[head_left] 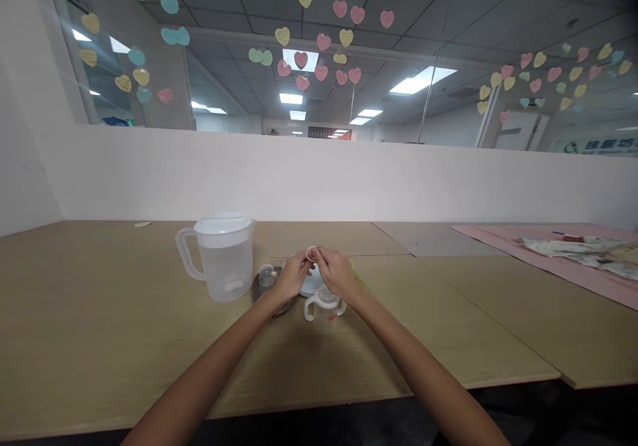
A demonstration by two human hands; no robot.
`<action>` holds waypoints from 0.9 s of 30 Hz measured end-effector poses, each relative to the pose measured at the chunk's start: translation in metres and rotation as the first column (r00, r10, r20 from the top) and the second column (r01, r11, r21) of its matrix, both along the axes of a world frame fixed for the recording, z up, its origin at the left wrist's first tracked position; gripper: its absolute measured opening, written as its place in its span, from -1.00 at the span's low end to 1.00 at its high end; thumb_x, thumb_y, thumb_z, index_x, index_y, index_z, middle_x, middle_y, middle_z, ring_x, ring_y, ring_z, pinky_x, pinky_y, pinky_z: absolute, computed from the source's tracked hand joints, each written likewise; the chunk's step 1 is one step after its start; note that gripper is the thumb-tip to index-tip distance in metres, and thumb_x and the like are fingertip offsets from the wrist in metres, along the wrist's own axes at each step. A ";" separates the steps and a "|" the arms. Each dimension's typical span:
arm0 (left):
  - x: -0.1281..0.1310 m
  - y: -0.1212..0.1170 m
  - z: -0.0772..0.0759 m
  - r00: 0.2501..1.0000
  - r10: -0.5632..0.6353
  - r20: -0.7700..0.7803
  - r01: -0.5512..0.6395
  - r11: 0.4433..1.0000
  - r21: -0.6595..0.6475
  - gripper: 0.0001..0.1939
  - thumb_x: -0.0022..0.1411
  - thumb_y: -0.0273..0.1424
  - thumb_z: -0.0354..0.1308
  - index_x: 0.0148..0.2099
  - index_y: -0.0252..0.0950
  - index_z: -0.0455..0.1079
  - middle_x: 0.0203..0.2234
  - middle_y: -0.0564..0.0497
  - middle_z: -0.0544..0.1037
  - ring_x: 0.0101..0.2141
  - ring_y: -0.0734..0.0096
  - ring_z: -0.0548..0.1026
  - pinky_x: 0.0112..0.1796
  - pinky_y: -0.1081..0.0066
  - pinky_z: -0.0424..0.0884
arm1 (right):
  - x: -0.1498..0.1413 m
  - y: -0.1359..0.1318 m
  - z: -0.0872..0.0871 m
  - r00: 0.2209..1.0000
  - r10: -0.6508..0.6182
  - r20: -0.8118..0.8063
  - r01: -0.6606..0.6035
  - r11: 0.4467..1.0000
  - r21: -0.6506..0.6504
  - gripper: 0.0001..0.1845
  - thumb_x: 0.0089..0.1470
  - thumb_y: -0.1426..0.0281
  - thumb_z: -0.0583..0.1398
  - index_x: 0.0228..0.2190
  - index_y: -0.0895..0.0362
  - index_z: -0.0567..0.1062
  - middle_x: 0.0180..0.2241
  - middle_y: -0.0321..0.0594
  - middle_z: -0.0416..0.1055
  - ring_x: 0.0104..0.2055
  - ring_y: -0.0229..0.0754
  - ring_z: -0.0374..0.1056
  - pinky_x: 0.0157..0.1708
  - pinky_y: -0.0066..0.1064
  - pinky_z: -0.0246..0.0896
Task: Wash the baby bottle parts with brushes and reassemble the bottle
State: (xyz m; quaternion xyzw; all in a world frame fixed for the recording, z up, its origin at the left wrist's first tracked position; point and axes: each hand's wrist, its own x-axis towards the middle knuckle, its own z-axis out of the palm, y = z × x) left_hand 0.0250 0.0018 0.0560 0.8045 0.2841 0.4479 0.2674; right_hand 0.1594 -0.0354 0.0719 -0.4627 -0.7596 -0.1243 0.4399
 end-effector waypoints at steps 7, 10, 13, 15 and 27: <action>-0.011 -0.003 0.001 0.995 0.031 -0.096 -0.025 0.998 0.055 -0.76 0.22 -0.32 -0.10 -0.39 -0.32 0.30 -0.49 0.00 0.44 -0.42 0.39 0.40 -0.32 0.42 0.32 | 0.006 -0.006 0.015 1.000 -0.029 0.000 0.029 0.995 0.091 -0.58 0.23 0.23 -0.03 -0.49 0.07 0.50 -0.47 -0.23 0.49 -0.45 -0.21 0.35 -0.48 -0.46 0.01; -0.009 -0.005 0.003 0.993 0.014 -0.118 -0.010 0.999 0.035 -0.77 0.22 -0.32 -0.09 -0.38 -0.32 0.30 -0.49 0.01 0.44 -0.44 0.40 0.39 -0.34 0.43 0.31 | 0.006 -0.009 0.016 0.993 -0.119 0.020 0.114 0.980 0.163 -0.53 0.24 0.27 -0.04 -0.59 0.11 0.46 -0.58 -0.21 0.42 -0.54 -0.25 0.27 -0.53 -0.44 -0.10; -0.005 -0.003 0.006 0.995 -0.007 -0.101 0.010 0.999 0.031 -0.71 0.22 -0.27 -0.10 -0.39 -0.33 0.33 -0.50 0.00 0.45 -0.44 0.39 0.39 -0.35 0.43 0.30 | 0.003 -0.008 0.011 0.988 -0.153 0.013 0.148 0.974 0.173 -0.54 0.22 0.33 -0.03 -0.61 0.14 0.46 -0.60 -0.20 0.39 -0.56 -0.27 0.24 -0.53 -0.43 -0.12; -0.002 -0.001 0.008 0.997 -0.021 -0.079 0.024 0.999 0.026 -0.66 0.23 -0.24 -0.12 -0.39 -0.35 0.35 -0.49 -0.02 0.47 -0.42 0.37 0.40 -0.36 0.43 0.29 | 0.000 -0.006 0.007 0.987 -0.158 0.017 0.154 0.975 0.158 -0.57 0.20 0.37 -0.01 -0.62 0.15 0.47 -0.60 -0.21 0.39 -0.56 -0.28 0.24 -0.53 -0.43 -0.12; -0.005 0.004 0.022 0.989 -0.063 -0.135 0.077 0.992 0.104 -0.69 0.23 -0.28 -0.06 -0.38 -0.36 0.40 -0.50 0.00 0.49 -0.44 0.42 0.41 -0.37 0.48 0.28 | 0.009 -0.015 0.023 0.998 -0.070 0.006 0.067 0.974 0.214 -0.61 0.19 0.38 0.00 -0.59 0.16 0.44 -0.60 -0.24 0.36 -0.56 -0.30 0.21 -0.52 -0.46 -0.06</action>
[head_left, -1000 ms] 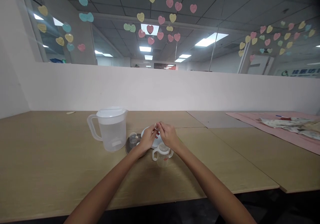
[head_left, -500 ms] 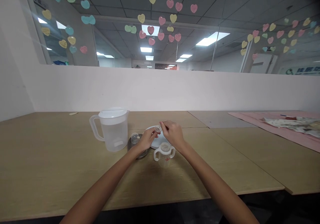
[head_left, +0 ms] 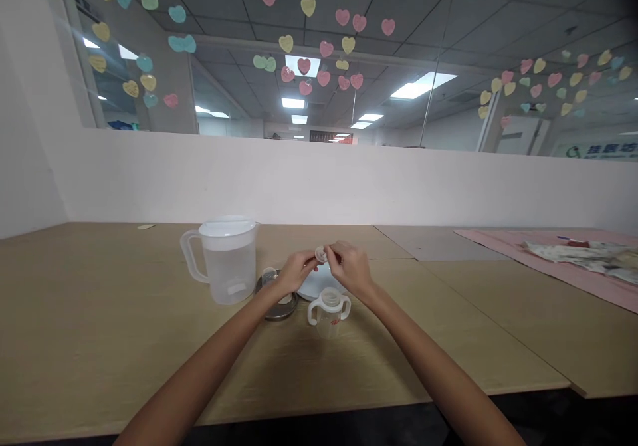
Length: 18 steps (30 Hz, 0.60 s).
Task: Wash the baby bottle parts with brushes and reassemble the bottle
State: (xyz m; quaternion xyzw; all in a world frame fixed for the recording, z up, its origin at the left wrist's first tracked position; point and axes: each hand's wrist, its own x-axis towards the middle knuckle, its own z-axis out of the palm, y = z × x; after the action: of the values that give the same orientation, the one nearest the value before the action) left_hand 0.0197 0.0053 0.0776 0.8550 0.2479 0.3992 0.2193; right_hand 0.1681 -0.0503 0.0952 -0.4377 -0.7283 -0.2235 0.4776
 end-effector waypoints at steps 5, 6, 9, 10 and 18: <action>-0.002 -0.001 0.022 0.999 -0.031 -0.038 0.033 0.998 0.051 -0.68 0.23 -0.30 -0.04 -0.42 -0.37 0.44 -0.49 -0.01 0.53 -0.42 0.43 0.44 -0.34 0.49 0.28 | 0.001 -0.026 0.030 0.992 0.059 -0.115 -0.031 0.972 0.231 -0.61 0.19 0.37 0.01 -0.60 0.17 0.43 -0.64 -0.25 0.32 -0.59 -0.31 0.17 -0.53 -0.46 0.00; -0.003 -0.001 0.026 0.999 -0.028 -0.035 0.030 0.998 0.060 -0.68 0.23 -0.30 -0.03 -0.41 -0.37 0.44 -0.48 -0.01 0.53 -0.42 0.43 0.44 -0.35 0.50 0.28 | 0.002 -0.030 0.035 0.989 0.068 -0.132 -0.031 0.964 0.263 -0.63 0.18 0.37 0.02 -0.60 0.17 0.43 -0.64 -0.26 0.31 -0.59 -0.31 0.17 -0.53 -0.46 0.01; -0.002 -0.001 0.038 0.999 -0.023 -0.036 0.026 0.996 0.080 -0.68 0.23 -0.29 -0.02 -0.39 -0.37 0.46 -0.46 0.00 0.54 -0.43 0.44 0.44 -0.38 0.52 0.27 | 0.007 -0.039 0.044 0.971 0.077 -0.225 0.001 0.945 0.327 -0.66 0.17 0.37 0.04 -0.57 0.18 0.45 -0.64 -0.28 0.34 -0.60 -0.33 0.18 -0.54 -0.48 0.05; -0.002 -0.001 0.042 0.999 -0.027 -0.041 0.030 0.996 0.085 -0.69 0.23 -0.30 -0.02 -0.38 -0.36 0.47 -0.47 0.00 0.54 -0.44 0.46 0.43 -0.40 0.53 0.26 | 0.008 -0.041 0.045 0.961 0.075 -0.265 0.021 0.939 0.342 -0.67 0.17 0.37 0.05 -0.57 0.17 0.46 -0.64 -0.28 0.34 -0.60 -0.33 0.20 -0.54 -0.48 0.07; -0.008 0.017 0.048 0.982 0.038 -0.184 -0.011 0.990 0.144 -0.69 0.21 -0.28 0.01 -0.42 -0.34 0.46 -0.47 0.02 0.55 -0.42 0.44 0.43 -0.35 0.51 0.26 | 0.041 -0.082 0.077 0.789 0.170 -0.591 0.259 0.780 0.570 -0.63 0.20 0.27 0.04 -0.59 0.11 0.39 -0.68 -0.37 0.21 -0.65 -0.32 0.20 -0.60 -0.45 0.08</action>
State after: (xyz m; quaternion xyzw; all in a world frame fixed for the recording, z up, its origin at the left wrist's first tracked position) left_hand 0.0115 0.0228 0.1261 0.8990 0.2489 0.3367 0.1287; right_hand 0.2095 -0.1321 0.1718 -0.3203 -0.4056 -0.3091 0.7983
